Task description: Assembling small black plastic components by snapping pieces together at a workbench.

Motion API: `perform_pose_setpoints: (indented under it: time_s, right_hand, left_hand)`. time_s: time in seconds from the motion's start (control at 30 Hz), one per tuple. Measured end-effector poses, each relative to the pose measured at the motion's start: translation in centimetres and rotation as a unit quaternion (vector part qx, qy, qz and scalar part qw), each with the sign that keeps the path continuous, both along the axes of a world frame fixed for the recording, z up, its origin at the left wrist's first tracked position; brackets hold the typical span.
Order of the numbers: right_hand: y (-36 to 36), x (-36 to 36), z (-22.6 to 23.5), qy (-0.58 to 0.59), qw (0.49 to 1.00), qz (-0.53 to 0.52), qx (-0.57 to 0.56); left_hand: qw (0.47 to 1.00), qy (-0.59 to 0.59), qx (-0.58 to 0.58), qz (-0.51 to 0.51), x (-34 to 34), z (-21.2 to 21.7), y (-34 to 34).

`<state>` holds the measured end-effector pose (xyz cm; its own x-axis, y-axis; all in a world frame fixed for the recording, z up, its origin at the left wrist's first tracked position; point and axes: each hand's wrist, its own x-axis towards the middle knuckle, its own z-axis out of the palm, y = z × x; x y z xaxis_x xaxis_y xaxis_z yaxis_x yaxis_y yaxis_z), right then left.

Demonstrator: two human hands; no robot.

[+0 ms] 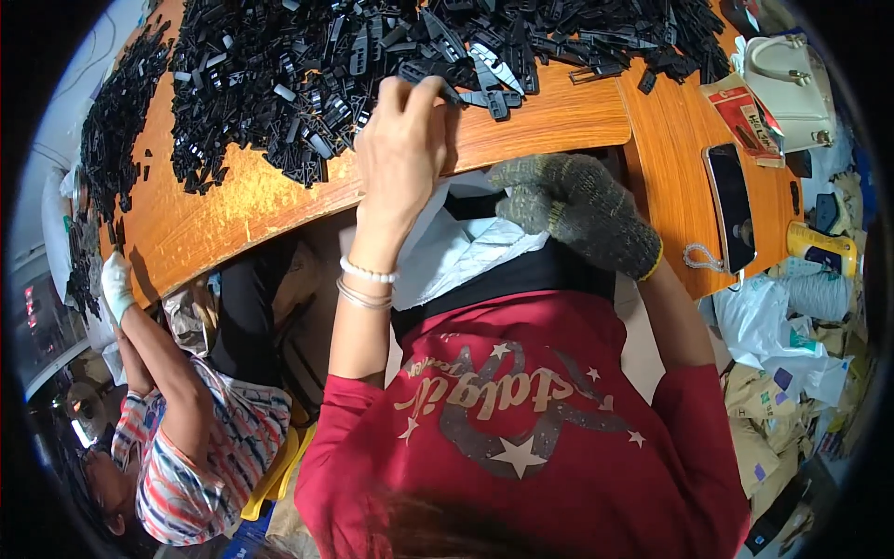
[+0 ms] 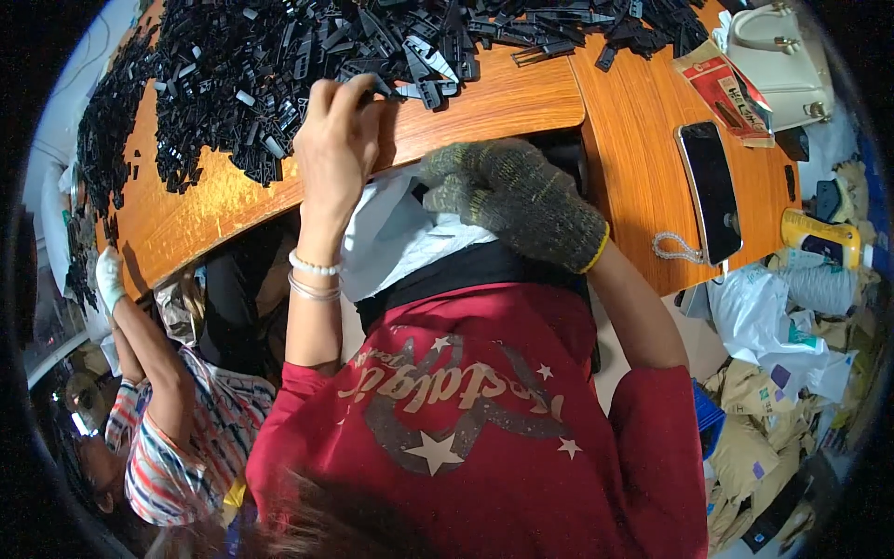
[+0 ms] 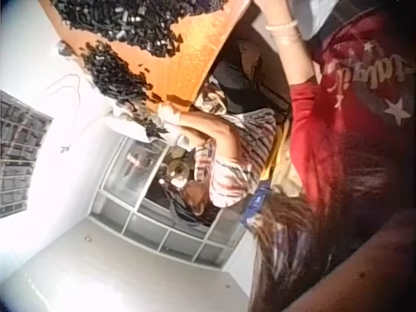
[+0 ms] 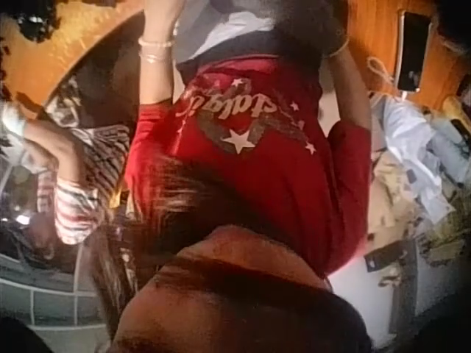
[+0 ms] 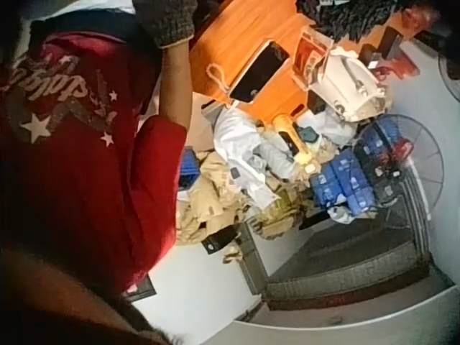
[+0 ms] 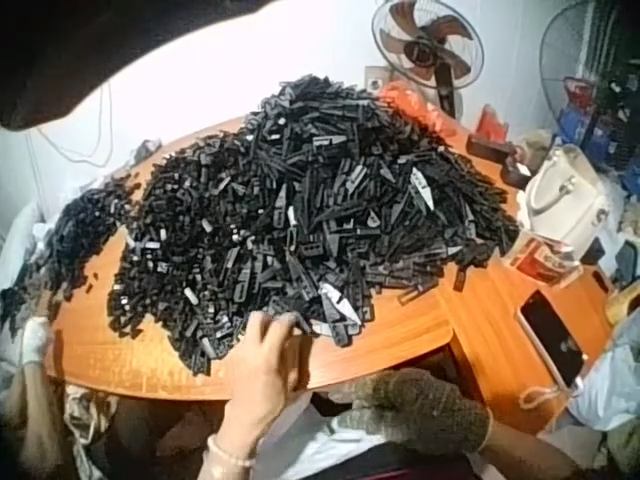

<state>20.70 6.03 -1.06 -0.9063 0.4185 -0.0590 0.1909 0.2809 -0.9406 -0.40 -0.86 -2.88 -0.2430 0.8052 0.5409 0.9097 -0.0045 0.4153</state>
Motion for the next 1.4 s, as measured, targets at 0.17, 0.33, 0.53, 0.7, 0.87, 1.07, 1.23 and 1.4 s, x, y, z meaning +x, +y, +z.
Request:
perform_pose_setpoints:
  time_s: [0.17, 0.33, 0.53, 0.7, 0.87, 1.07, 1.23, 1.4]
  right_hand:
    - [-0.2, -2.0, -0.1, 0.050, 0.995, -0.034, 0.075]
    - [-0.3, -4.4, -1.5, 0.053, 0.981, -0.084, 0.166]
    - [-0.8, -5.7, -1.2, 0.069, 0.973, -0.109, 0.191]
    - [-0.5, -5.1, -2.7, 0.097, 0.973, -0.032, 0.209]
    - [-0.1, -5.3, -1.5, -0.050, 0.933, -0.046, 0.354]
    - [0.3, -4.8, -2.4, -0.016, 0.896, 0.028, 0.443]
    - [0.2, -5.2, -1.6, -0.090, 0.915, 0.004, 0.393]
    - [0.9, -5.2, -1.3, -0.019, 0.916, -0.003, 0.400]
  left_hand:
    - [0.993, 0.108, 0.015, -0.046, -0.5, -0.9, 0.7]
    - [0.984, 0.030, 0.176, 0.017, 0.3, -2.0, -2.0]
    - [0.703, -0.703, 0.106, 0.027, 2.0, -0.1, -4.8]
    - [0.719, -0.691, -0.079, -0.006, 1.6, 1.7, -4.8]
    - [0.984, -0.058, 0.037, 0.167, -2.0, -0.1, -1.5]
    - [0.971, 0.027, -0.100, 0.216, -1.9, 0.8, -0.2]
    - [0.992, -0.017, -0.031, 0.118, -0.9, -0.5, -2.4]
    - [0.988, -0.140, -0.017, 0.064, 0.0, -0.6, -4.3]
